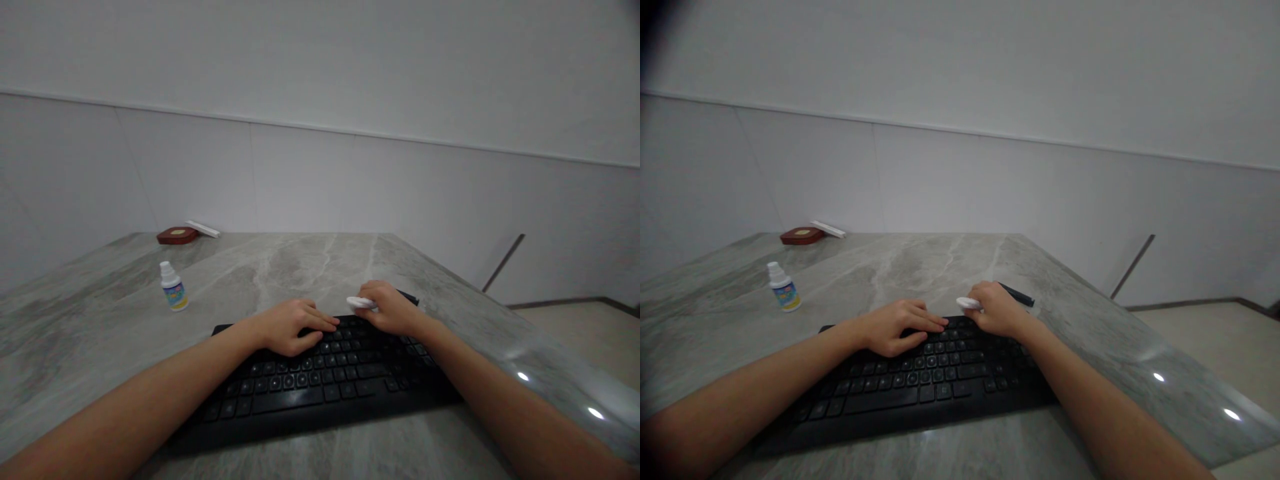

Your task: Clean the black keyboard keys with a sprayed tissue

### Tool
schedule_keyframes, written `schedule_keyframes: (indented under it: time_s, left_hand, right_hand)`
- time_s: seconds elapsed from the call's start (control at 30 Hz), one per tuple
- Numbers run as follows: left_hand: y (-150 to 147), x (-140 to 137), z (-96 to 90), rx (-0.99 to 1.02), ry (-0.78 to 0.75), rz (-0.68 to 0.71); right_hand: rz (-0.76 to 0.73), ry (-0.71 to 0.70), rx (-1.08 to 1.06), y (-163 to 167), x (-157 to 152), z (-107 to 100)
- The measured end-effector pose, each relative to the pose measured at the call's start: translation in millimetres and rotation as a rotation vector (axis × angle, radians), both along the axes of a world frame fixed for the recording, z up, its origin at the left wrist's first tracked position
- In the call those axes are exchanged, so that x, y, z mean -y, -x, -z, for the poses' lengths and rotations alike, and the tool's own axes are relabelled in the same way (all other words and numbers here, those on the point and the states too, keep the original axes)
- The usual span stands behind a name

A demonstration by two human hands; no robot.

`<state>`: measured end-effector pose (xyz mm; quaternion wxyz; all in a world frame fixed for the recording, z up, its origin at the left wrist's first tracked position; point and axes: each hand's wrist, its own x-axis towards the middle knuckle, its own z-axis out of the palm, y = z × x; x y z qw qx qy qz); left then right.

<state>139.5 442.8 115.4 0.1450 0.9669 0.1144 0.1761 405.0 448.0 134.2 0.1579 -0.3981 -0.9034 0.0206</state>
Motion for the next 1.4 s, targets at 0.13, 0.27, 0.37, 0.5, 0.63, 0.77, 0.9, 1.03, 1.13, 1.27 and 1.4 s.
schedule_keyframes:
  time_s: [0.13, 0.27, 0.37, 0.5, 0.63, 0.77, 0.9, 1.03, 1.13, 1.27, 1.4]
  left_hand:
    - [0.3, -0.2, 0.2, 0.007, 0.0, -0.008]
    - [0.1, -0.4, -0.2, 0.0, 0.0, -0.005]
    - [0.0, -1.2, 0.4, -0.009, -0.001, -0.001]
    - [0.1, -1.5, 0.7, -0.017, 0.001, -0.003]
    - [-0.1, -0.2, -1.5, -0.019, -0.003, -0.012]
    - [-0.4, 0.7, -2.3, -0.013, -0.008, -0.015]
    - [-0.2, 0.7, -1.0, -0.012, -0.011, -0.013]
    - [0.1, 0.4, -0.1, -0.01, -0.011, -0.017]
    - [0.1, 0.0, 0.0, -0.012, -0.009, -0.012]
    - [-0.4, 0.2, -0.1, -0.009, -0.001, -0.006]
    - [-0.7, 0.6, -1.0, -0.01, 0.008, -0.011]
  right_hand:
    - [-0.135, 0.021, -0.055, 5.4, 5.7, 0.0]
    - [-0.212, 0.076, -0.014, 10.2, 10.0, -3.2]
    - [-0.159, 0.06, -0.007, 9.5, 10.2, -5.1]
    - [-0.197, 0.087, 0.023, 8.2, 9.0, -4.2]
    - [-0.15, 0.075, -0.007, 8.4, 8.3, -2.0]
    - [-0.165, 0.1, -0.056, 4.0, 6.9, -3.6]
    - [-0.088, 0.011, -0.147, -2.9, 3.9, -6.9]
    - [-0.081, 0.032, -0.11, -4.1, 1.7, -5.2]
    - [-0.057, 0.156, -0.063, -4.1, 1.8, -3.6]
    - [0.034, 0.245, -0.023, -6.2, 3.9, -7.3]
    - [0.011, 0.209, -0.015, -6.5, 4.7, -8.9]
